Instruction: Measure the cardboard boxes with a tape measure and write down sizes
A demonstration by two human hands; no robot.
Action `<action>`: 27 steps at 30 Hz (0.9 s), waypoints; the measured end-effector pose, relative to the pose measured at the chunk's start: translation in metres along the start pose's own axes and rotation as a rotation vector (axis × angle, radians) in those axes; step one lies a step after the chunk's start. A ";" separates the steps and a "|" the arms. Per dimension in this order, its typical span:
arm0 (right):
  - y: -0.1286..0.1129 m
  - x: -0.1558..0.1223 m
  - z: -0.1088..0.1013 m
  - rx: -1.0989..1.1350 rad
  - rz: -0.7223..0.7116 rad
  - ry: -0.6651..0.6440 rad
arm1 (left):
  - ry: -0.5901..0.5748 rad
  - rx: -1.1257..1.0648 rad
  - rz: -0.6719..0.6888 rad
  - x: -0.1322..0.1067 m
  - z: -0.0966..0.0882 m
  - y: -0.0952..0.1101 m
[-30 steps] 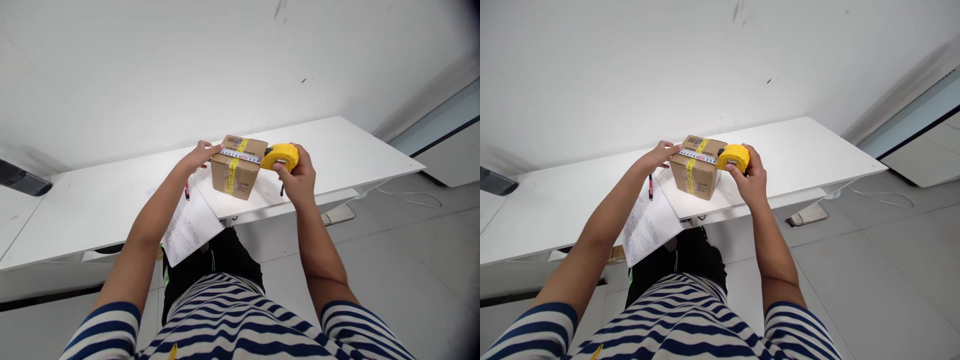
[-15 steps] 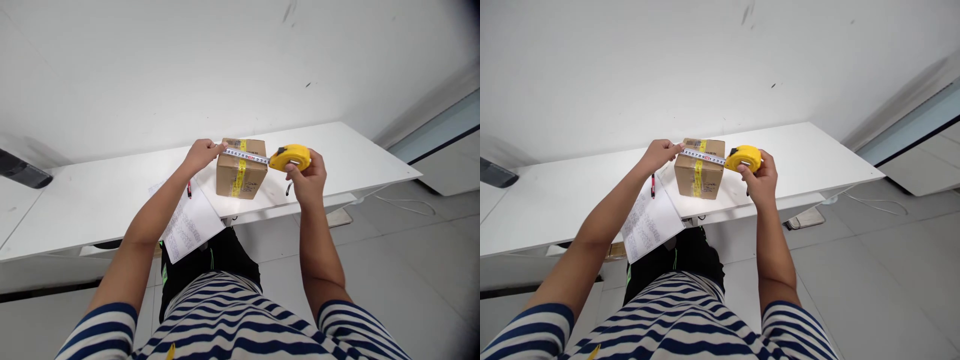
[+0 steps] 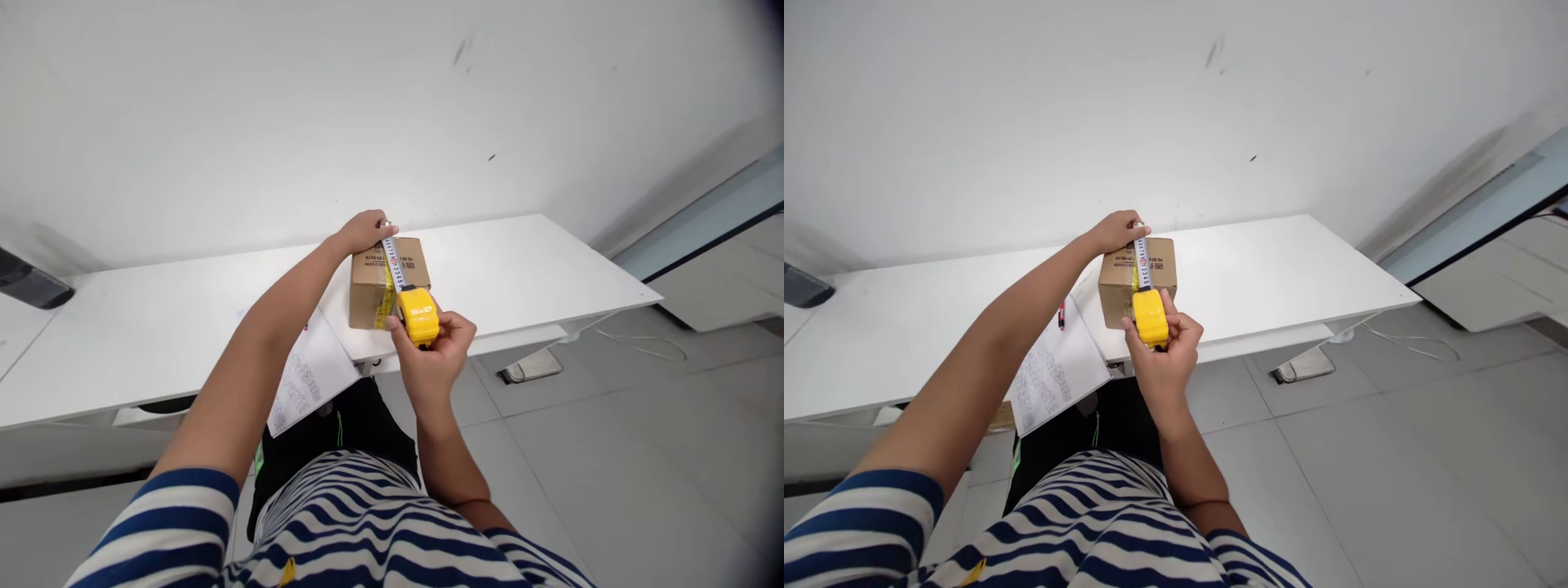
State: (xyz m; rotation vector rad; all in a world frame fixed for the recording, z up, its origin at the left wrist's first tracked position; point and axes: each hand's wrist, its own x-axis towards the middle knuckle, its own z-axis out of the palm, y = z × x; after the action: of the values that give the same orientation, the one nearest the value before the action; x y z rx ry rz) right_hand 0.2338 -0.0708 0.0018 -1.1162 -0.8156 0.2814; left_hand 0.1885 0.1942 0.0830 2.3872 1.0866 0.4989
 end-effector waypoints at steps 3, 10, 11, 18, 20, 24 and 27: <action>-0.001 0.014 0.002 -0.043 0.057 -0.034 | -0.151 -0.101 -0.035 -0.007 -0.001 0.000; 0.009 0.027 0.015 -0.284 0.056 -0.049 | -0.112 -0.133 -0.024 -0.013 0.003 0.007; 0.011 0.027 0.016 -0.287 0.059 -0.048 | -0.089 -0.141 -0.017 -0.013 0.006 0.005; 0.040 0.030 0.004 -0.248 -0.238 -0.095 | 0.263 -0.092 0.173 -0.042 0.004 0.033; 0.046 0.029 -0.006 -0.258 -0.351 -0.076 | 0.210 -0.165 0.247 -0.067 0.001 0.057; 0.050 0.019 -0.022 -0.211 -0.320 0.024 | -0.097 -0.216 0.350 -0.110 0.004 0.090; 0.051 0.012 -0.025 -0.068 -0.145 0.120 | -0.085 -0.094 0.305 -0.112 0.012 0.080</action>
State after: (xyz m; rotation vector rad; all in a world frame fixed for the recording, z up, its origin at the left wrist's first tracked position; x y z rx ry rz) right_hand 0.2689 -0.0588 -0.0423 -1.1204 -0.8002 0.0651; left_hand 0.1729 0.0580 0.1021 2.4764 0.6501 0.5326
